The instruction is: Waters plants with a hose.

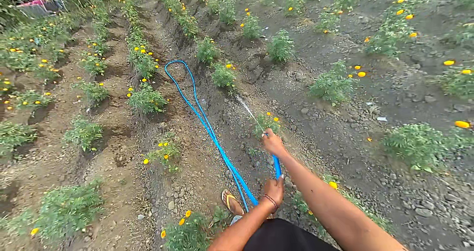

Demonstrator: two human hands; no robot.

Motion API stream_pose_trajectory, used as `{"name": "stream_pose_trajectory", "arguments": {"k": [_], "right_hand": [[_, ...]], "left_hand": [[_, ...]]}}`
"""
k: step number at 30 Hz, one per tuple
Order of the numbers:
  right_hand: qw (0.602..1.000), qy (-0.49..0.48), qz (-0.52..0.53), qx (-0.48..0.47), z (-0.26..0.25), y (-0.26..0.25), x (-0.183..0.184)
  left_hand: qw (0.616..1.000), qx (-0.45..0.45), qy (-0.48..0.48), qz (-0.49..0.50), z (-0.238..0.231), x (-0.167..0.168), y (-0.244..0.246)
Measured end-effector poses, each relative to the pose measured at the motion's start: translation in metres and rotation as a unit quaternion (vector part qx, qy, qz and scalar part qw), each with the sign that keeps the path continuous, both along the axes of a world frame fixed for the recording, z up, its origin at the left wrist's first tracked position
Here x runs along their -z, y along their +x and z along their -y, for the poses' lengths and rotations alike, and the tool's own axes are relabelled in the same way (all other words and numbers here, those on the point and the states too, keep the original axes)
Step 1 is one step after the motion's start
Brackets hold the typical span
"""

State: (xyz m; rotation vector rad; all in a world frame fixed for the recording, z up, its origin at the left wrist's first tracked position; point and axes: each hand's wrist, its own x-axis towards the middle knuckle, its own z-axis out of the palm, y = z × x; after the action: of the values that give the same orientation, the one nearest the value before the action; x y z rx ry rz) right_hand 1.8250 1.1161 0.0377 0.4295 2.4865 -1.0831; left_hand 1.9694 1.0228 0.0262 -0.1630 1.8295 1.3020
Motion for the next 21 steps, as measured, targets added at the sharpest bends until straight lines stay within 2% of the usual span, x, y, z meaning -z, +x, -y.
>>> {"name": "stream_pose_trajectory", "arguments": {"k": [10,21], "right_hand": [[1.0,-0.016,-0.012,-0.014,-0.051,0.032,-0.002],[1.0,-0.007,-0.019,-0.013,-0.068,0.036,-0.012]], "left_hand": [[1.0,-0.006,-0.002,0.006,-0.051,-0.006,0.034],[1.0,-0.02,0.003,0.004,-0.068,-0.006,0.036]]}}
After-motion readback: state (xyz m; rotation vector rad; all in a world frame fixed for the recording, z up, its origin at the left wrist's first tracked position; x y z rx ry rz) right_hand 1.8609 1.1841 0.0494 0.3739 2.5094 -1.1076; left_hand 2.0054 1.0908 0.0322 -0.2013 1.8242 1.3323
